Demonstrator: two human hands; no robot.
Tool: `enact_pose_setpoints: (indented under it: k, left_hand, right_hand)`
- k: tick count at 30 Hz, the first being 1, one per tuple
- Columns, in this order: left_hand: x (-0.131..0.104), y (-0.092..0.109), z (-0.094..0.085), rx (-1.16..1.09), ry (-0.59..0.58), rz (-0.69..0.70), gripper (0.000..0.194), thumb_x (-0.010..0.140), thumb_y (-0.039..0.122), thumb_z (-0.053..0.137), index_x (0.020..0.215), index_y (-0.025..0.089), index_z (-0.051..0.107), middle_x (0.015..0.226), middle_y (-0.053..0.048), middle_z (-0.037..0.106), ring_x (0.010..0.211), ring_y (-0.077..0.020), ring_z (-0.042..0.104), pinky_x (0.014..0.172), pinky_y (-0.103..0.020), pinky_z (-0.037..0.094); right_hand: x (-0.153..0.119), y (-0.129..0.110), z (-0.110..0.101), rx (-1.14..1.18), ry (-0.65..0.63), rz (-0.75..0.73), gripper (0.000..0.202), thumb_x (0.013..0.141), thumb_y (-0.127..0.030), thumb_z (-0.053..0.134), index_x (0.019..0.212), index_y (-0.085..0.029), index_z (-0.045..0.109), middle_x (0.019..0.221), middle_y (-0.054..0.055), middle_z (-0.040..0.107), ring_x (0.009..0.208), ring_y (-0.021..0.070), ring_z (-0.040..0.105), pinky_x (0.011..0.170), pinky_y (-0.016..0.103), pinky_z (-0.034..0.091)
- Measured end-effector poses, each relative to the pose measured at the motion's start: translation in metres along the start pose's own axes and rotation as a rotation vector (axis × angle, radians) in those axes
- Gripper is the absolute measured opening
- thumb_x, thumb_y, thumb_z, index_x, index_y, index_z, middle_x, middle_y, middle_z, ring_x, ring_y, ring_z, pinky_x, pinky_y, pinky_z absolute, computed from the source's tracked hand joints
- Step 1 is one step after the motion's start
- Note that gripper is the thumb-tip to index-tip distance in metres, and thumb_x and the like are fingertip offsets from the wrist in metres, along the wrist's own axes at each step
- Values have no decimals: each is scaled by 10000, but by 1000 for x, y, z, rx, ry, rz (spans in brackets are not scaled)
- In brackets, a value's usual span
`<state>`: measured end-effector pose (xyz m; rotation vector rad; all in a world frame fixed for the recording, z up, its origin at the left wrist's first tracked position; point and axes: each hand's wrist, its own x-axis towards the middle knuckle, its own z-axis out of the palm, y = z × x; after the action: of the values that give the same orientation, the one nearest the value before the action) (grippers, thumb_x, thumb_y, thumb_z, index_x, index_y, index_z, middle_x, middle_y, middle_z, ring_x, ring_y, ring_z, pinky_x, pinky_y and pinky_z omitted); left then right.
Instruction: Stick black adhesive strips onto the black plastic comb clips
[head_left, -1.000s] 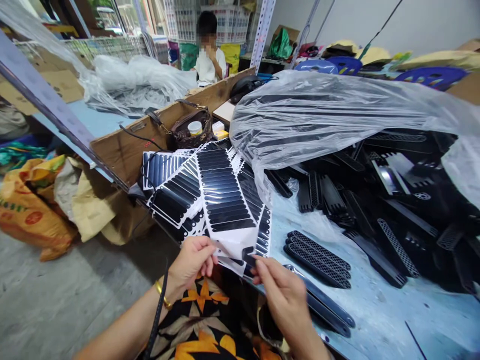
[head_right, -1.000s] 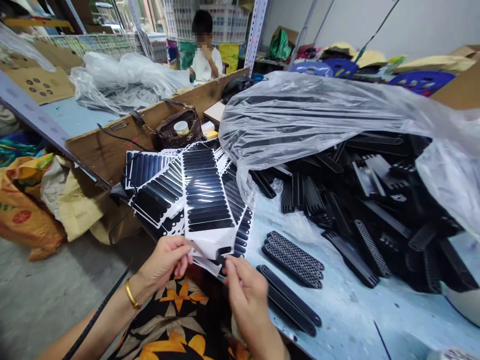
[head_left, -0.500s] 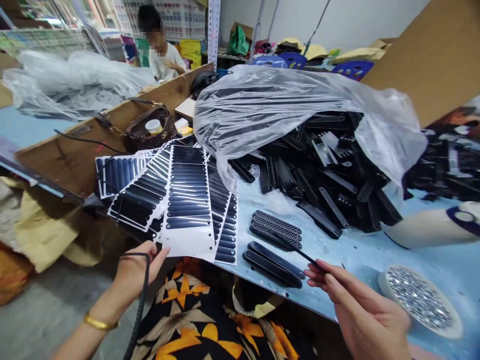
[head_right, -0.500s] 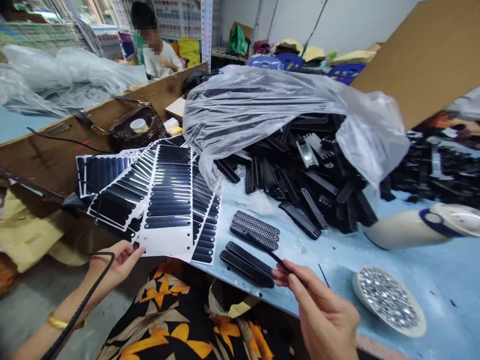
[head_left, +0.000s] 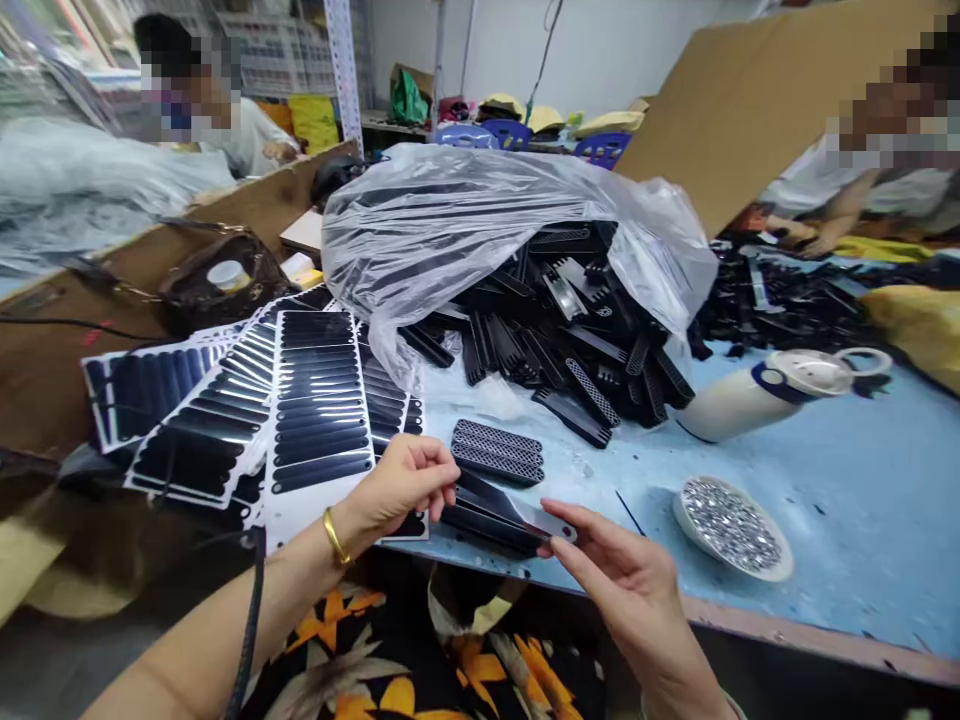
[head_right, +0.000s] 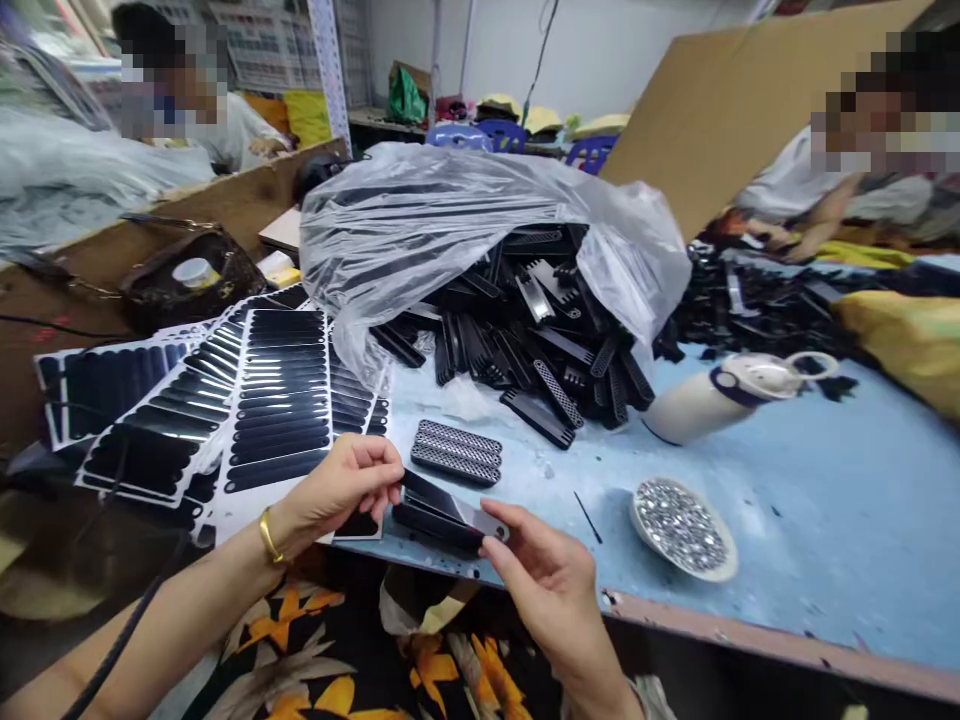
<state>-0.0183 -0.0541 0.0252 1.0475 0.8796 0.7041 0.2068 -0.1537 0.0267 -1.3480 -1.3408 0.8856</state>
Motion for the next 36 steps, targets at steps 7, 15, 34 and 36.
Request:
enact_pose_setpoints:
  k: [7,15,34,36]
  left_hand:
    - [31,0,-7,-54,-45,-8,356,669,389,766,601,106,562,526,-47,642,350,-69,532,325,-129,269]
    - [41,1,-11,-154,-136,-36,360,679,395,782,651,102,576,568,-59,669,375,-87,572,328,-130,295]
    - [32,-13,-13,806,-61,714,196,868,275,584,769,133,676,599,-15,616,532,-104,536,533,-224,409]
    - [27,-13,-13,959,-226,789,204,889,279,567,778,144,672,660,-36,643,601,-131,570,599,-250,443]
  right_hand:
    - [21,5,-18,-529,157,-368,206,811,-229,708,1015,-221,732,927,83,755,753,213,718,664,340,627]
    - [50,13,13,-702,15,-685,139,888,-107,571,946,-147,691,710,67,669,631,166,640,550,278,546]
    - [17,26,-35,-460,215,-20,165,769,-352,714,810,-192,720,701,42,723,547,165,656,512,275,557]
    - [4,35,-34,-350,213,132,238,750,-404,715,828,-179,719,728,65,746,567,185,681,523,289,575]
